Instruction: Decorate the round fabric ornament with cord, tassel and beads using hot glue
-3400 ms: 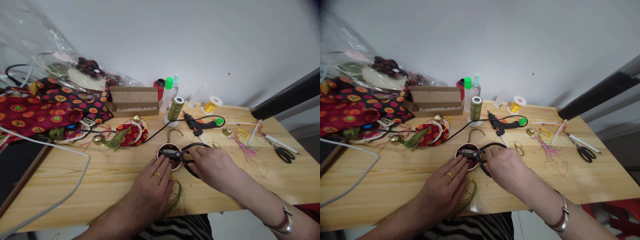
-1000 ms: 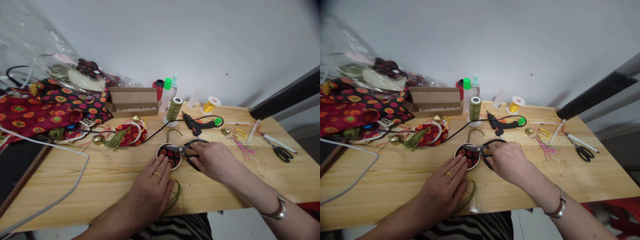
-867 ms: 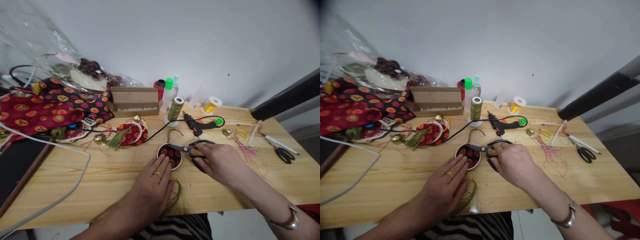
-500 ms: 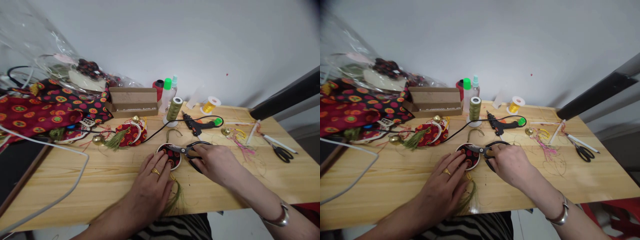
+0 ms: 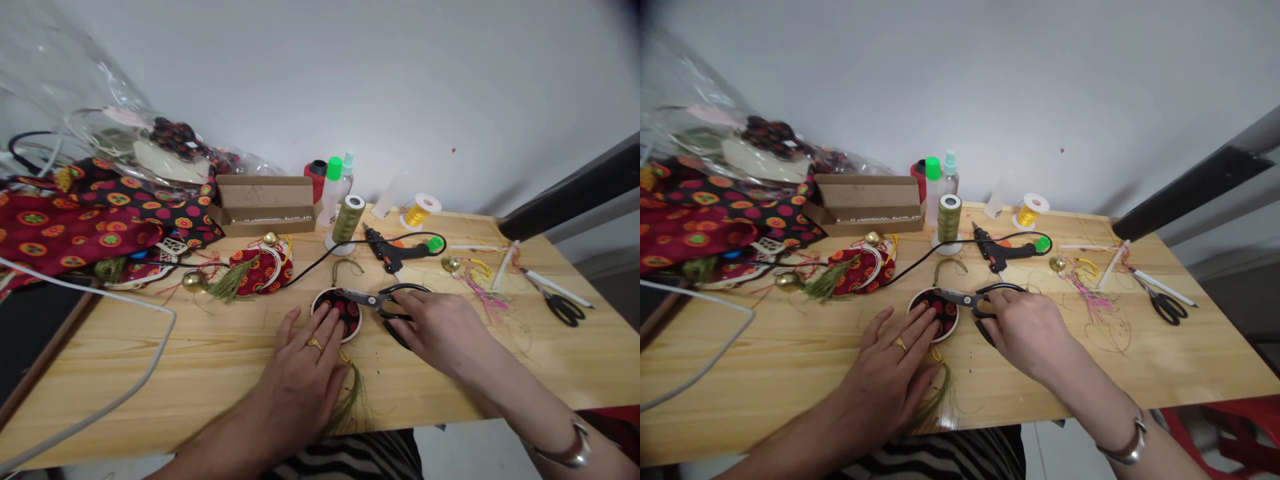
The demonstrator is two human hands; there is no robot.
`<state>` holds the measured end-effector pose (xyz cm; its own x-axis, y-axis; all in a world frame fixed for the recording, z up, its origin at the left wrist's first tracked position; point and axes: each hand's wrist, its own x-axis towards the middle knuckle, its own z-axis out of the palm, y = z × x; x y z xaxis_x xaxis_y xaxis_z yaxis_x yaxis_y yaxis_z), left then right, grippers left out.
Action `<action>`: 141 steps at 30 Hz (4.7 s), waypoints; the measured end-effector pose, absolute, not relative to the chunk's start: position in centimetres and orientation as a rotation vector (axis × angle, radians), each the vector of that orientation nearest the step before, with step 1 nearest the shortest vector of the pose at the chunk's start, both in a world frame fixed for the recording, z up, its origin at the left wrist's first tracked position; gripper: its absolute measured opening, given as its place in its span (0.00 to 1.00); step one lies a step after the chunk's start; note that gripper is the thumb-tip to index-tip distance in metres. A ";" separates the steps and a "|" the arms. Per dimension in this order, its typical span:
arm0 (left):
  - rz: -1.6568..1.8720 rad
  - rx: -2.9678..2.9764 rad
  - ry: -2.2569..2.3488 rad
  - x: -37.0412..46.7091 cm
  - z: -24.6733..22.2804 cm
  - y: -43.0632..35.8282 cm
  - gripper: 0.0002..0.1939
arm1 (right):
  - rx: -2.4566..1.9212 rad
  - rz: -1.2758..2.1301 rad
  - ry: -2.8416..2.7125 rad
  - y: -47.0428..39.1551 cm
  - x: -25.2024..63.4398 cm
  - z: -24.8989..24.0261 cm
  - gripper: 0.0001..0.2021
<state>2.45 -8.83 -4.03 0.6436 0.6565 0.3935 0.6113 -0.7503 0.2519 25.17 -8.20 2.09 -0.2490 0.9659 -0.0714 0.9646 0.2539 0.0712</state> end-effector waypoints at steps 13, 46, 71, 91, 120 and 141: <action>0.870 2.478 1.376 2.0 -4.6 -8.6 0.33 | 2.550 0.175 1.980 -12.3 33.9 -1.1 0.14; 0.702 2.041 1.299 1.5 -2.2 -3.3 0.14 | 2.147 -0.544 2.616 -7.7 17.8 -0.6 0.26; 0.720 1.488 1.283 1.2 -2.2 -2.9 0.08 | 2.128 -0.584 2.688 -7.5 18.6 -0.2 0.26; 0.659 0.307 0.458 2.0 -1.6 -3.8 0.08 | 1.992 -0.795 3.054 -7.7 18.8 -1.3 0.47; 0.665 0.479 0.470 1.8 -2.3 -3.8 0.11 | 2.047 -1.072 3.078 -8.1 18.8 -1.2 0.41; 0.714 0.560 0.563 1.8 -2.3 -3.8 0.13 | 2.149 -0.856 3.086 -7.9 18.6 -2.1 0.43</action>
<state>1.76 -3.84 -2.33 0.6244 0.7292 -0.2799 -0.4426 0.6256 0.6424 18.59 -7.85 -2.05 -0.2103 0.9280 0.3075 0.6370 0.3687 -0.6770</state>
